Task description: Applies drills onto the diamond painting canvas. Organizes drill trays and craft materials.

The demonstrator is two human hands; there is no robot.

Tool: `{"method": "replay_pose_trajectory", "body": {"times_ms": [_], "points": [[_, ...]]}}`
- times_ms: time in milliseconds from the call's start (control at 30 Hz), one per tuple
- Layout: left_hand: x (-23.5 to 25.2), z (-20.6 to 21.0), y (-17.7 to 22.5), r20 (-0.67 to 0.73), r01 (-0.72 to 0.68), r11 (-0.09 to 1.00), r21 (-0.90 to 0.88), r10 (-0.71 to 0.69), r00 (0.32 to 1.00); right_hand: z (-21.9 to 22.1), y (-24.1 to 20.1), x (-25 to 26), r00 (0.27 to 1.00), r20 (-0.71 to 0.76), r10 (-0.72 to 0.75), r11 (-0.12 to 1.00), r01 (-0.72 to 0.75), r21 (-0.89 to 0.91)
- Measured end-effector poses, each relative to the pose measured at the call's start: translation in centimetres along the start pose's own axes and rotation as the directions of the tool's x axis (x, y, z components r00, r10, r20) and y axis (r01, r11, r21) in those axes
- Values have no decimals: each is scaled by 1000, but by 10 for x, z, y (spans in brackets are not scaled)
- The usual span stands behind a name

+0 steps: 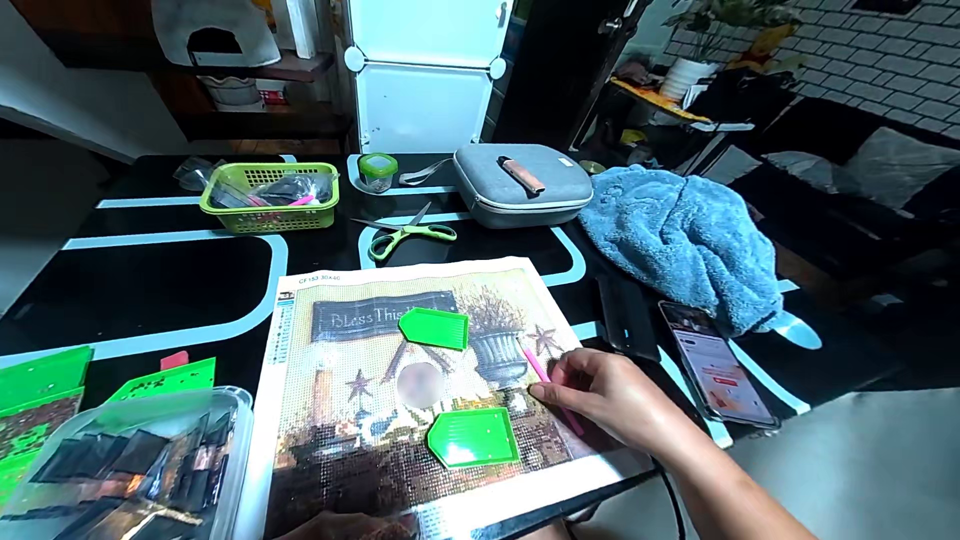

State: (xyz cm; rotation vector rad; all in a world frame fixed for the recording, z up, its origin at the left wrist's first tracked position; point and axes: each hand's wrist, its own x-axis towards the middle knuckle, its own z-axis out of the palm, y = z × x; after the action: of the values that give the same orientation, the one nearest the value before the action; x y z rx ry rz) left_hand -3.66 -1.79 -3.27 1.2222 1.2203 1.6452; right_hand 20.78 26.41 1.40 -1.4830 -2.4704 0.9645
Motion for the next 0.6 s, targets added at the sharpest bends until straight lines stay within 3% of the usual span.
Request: {"method": "replay_pose_trajectory", "body": {"times_ms": [100, 233, 300, 367, 433, 533, 600], "points": [[0, 1, 2, 2, 8, 1000, -5, -8, 1000, 7, -6, 5, 1000, 25, 14, 999, -15, 47], [-1, 0, 2, -7, 12, 1000, 2, -12, 1000, 9, -18, 6, 1000, -21, 0, 999, -1, -43], [-1, 0, 1, -14, 9, 1000, 3, -9, 1000, 11, -14, 5, 993, -81, -89, 996, 91, 15], [-2, 0, 0, -19, 13, 1000, 5, -13, 1000, 16, -5, 6, 968, -125, -216, 954, 237, 185], [-2, 0, 0, -20, 22, 1000, 8, -22, 1000, 18, 1, 6, 940, -127, -316, 847, 340, 408], [-2, -1, -1, -12, 22, 1000, 7, -22, 1000, 16, 1, 0, 916, -76, -393, 577, 310, 756], [-1, -1, 0, -6, 23, 1000, -3, -23, 1000, 14, 2, -3, 872, -41, -489, 434, 284, 855]]}}
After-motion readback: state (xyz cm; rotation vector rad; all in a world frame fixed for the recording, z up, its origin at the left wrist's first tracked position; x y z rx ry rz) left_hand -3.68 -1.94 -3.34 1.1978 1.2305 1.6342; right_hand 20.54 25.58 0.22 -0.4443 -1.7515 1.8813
